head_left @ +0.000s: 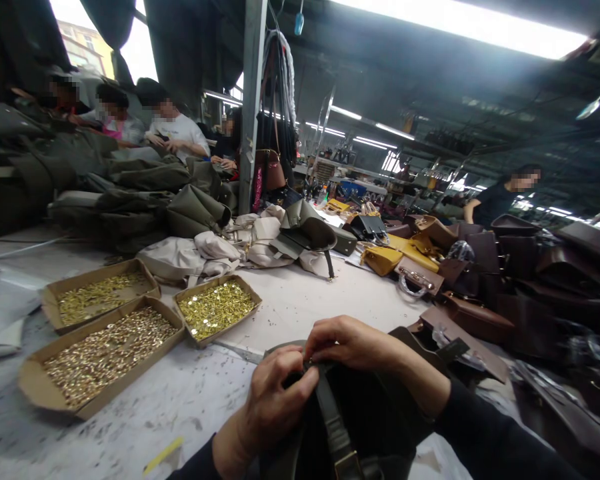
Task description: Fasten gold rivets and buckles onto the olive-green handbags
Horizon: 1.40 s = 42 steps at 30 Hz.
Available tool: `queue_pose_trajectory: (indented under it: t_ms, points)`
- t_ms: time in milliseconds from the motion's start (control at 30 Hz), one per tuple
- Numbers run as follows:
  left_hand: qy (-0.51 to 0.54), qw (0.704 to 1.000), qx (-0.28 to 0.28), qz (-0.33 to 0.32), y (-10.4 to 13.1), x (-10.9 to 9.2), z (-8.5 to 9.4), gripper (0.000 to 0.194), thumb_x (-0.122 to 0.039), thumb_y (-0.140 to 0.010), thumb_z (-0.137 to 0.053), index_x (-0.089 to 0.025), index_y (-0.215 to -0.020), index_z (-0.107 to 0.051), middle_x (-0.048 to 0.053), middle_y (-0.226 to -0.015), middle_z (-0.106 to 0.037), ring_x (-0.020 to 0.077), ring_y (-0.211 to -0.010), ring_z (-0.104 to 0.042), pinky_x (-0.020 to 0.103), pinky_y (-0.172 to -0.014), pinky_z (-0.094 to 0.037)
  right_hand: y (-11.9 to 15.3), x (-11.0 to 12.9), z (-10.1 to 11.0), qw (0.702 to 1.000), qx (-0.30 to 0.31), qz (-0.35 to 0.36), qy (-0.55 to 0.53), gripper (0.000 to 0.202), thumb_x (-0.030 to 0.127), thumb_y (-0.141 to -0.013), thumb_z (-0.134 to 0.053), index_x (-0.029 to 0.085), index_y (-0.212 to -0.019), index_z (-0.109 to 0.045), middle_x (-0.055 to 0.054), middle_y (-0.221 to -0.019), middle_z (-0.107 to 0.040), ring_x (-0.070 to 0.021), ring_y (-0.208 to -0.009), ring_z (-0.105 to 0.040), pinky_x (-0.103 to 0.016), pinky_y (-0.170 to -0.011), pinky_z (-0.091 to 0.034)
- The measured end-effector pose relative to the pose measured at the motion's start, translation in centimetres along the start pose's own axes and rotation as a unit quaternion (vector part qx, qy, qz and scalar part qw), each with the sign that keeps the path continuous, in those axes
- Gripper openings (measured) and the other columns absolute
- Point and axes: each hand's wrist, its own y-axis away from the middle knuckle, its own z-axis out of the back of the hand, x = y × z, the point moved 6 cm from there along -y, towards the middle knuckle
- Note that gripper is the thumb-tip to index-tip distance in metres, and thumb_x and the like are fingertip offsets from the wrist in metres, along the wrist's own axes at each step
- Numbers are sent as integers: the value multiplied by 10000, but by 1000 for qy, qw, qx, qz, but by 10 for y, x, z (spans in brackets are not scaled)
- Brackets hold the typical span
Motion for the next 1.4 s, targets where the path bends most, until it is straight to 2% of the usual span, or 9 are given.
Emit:
queue_pose_trajectory:
  t_ms: [133,233,333,467,567,733,1033,1267,1400]
  points:
    - [1,1000,12,-1,2,0,0,159,-110,-899,-614,-198,-971,-726,49,-925,-601,202,-972,-691,325,-844,-637,-3,4,-7,996,-2,18,83,123,272,-973,-626,188,-931,-705,1,-894,-641,-139,-823,-598,-228,-767,-449]
    - [-2,1000,19,-6,0,0,0,176,-110,-916,-576,-194,-985,-714,55,-939,-599,200,-988,-682,333,-854,-633,-5,4,-10,990,-9,0,139,211,315,-987,-612,183,-831,-668,30,-771,-579,-118,-705,-519,-222,-661,-392]
    - [-6,1000,21,0,0,1,-1,169,-129,-931,-569,-192,-1007,-707,69,-978,-605,205,-1006,-675,329,-849,-629,-5,-1,-7,997,-11,-29,66,171,339,-964,-644,194,-896,-701,36,-765,-625,-123,-703,-544,-221,-655,-402]
    - [0,1000,25,3,2,2,-3,158,-132,-924,-591,-189,-1015,-706,69,-959,-588,207,-990,-673,328,-840,-626,-4,-5,-2,998,4,-15,-57,128,250,-921,-667,188,-1005,-741,-3,-934,-720,-161,-882,-639,-241,-819,-471]
    - [-1,1000,26,1,1,1,-3,152,-134,-922,-594,-189,-1005,-709,67,-957,-587,208,-984,-672,338,-840,-625,-5,-8,-3,1000,4,-23,13,83,202,-902,-674,179,-949,-738,0,-881,-704,-153,-839,-620,-237,-795,-450]
    - [-9,1000,23,-1,-3,-3,-1,181,-111,-921,-553,-191,-987,-701,54,-910,-593,196,-954,-679,314,-809,-625,-11,-7,-14,991,-2,-6,131,156,284,-962,-633,180,-853,-673,27,-776,-589,-127,-730,-513,-226,-671,-370]
    - [5,999,36,-13,3,-4,-6,201,-114,-931,-530,-174,-1000,-709,66,-928,-577,204,-973,-661,342,-839,-632,-7,-9,-14,996,29,-6,90,76,232,-943,-630,182,-915,-680,13,-853,-601,-136,-799,-539,-228,-731,-394]
    - [8,1000,13,-15,2,-5,-4,168,-85,-903,-627,-192,-980,-732,51,-958,-580,198,-1011,-666,347,-892,-632,1,-20,-4,996,-16,-58,-63,121,268,-913,-663,165,-953,-711,18,-817,-634,-131,-749,-544,-230,-697,-423]
    - [32,999,9,-23,2,-8,-5,163,-60,-890,-655,-189,-952,-733,31,-951,-581,171,-979,-674,340,-921,-628,11,-15,0,996,-25,-30,-81,82,209,-900,-670,162,-935,-728,12,-831,-634,-133,-772,-565,-236,-731,-441]
